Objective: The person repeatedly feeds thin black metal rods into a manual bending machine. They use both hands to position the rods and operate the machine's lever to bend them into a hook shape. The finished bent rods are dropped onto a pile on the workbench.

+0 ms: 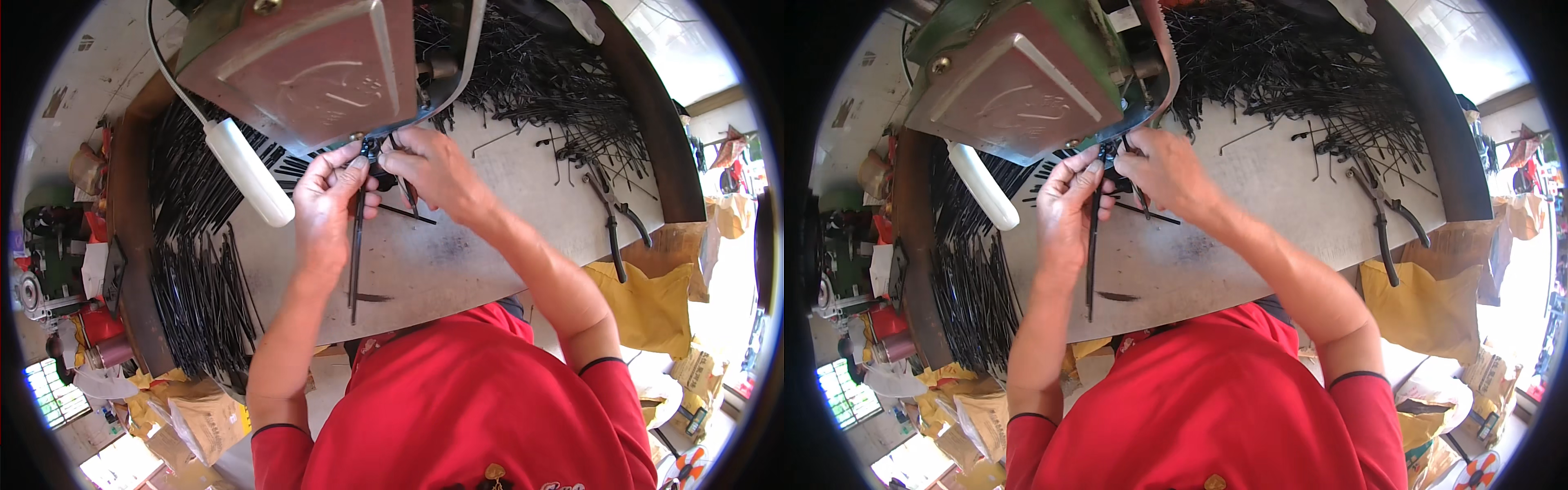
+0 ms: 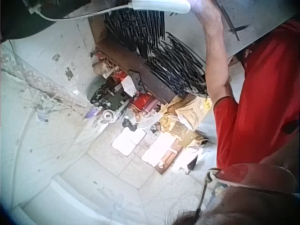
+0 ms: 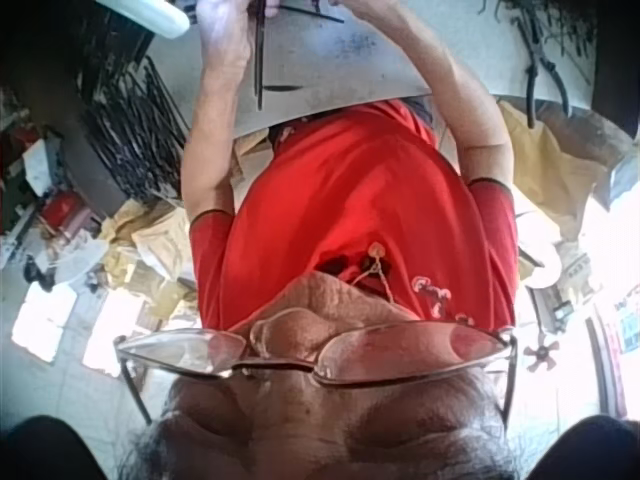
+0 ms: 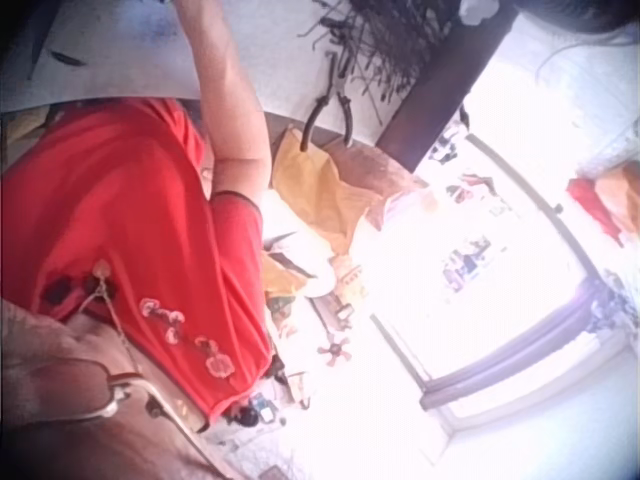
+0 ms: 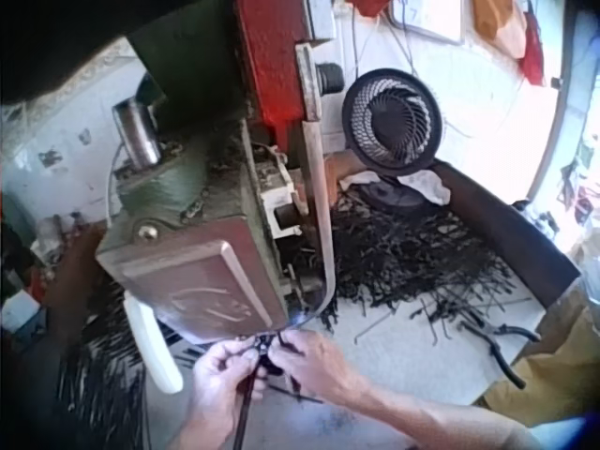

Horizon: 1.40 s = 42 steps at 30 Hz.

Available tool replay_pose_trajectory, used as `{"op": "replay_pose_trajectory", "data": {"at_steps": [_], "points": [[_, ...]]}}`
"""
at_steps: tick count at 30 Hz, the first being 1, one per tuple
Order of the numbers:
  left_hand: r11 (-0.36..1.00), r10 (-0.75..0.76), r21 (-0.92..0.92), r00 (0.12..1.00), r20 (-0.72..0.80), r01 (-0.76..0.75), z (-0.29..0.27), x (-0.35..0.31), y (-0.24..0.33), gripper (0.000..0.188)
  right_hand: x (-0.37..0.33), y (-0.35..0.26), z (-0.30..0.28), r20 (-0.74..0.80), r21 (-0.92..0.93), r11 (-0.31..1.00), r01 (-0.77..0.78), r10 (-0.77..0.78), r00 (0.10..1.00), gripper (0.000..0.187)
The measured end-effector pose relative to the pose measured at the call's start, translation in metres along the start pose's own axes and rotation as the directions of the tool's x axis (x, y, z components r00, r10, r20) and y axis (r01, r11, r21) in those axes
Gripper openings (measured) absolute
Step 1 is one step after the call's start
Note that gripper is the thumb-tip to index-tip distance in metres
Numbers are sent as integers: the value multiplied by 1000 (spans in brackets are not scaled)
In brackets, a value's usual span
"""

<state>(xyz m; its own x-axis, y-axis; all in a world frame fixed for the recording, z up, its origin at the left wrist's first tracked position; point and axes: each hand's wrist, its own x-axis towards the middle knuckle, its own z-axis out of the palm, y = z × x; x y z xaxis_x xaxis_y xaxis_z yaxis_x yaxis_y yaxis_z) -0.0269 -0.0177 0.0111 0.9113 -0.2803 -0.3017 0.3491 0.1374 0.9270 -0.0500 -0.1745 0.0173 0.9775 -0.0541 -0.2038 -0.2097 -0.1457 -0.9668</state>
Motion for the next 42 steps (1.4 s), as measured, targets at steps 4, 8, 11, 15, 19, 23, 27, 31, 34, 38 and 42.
{"op": "replay_pose_trajectory", "data": {"at_steps": [4, 8, 11, 15, 19, 23, 27, 31, 34, 38, 42], "points": [[995, -99, -24, 991, 86, 101, -10, 9, 6, 26, 5, 4, -6, 116, 273, 949, -156, 129, 985, 20], [995, -95, -34, 994, 53, 97, -12, 10, 4, 26, 6, 21, 0, 162, 534, 826, -181, 110, 981, 16], [996, -83, -16, 996, 13, 83, -10, 11, 2, 27, 6, 21, -1, 150, 550, 812, -194, 132, 980, 15], [996, -6, -92, 999, 50, 11, -3, -1, -5, 29, 0, 9, -3, 132, 472, 860, -192, 147, 980, 19], [993, -110, -26, 990, 88, 112, 0, -33, -8, 31, -10, 10, -2, 203, 403, 900, -166, 88, 975, 27], [989, -113, -83, 989, 100, 121, -3, -40, -13, 32, -9, 16, 1, 199, 398, 910, -116, 38, 979, 26], [999, -34, 4, 988, 149, 33, -6, -44, -16, 33, -19, 9, 2, 166, 317, 944, -87, 35, 985, 26], [902, 245, 340, 964, 107, -267, -4, -48, -25, 29, -19, 8, -2, 192, 276, 958, -78, 25, 981, 33], [818, 329, 453, 935, 136, -354, -11, -45, -29, 33, -15, 9, -11, 274, 308, 938, -161, 74, 959, 33], [766, 321, 564, 944, 79, -308, -16, -36, -14, 39, -12, 16, -14, 162, 470, 868, -159, 93, 982, 23], [935, 251, 296, 956, -153, -198, -45, -10, -3, 35, -5, 23, -16, 17, 710, 698, -87, 107, 994, 20]]}}
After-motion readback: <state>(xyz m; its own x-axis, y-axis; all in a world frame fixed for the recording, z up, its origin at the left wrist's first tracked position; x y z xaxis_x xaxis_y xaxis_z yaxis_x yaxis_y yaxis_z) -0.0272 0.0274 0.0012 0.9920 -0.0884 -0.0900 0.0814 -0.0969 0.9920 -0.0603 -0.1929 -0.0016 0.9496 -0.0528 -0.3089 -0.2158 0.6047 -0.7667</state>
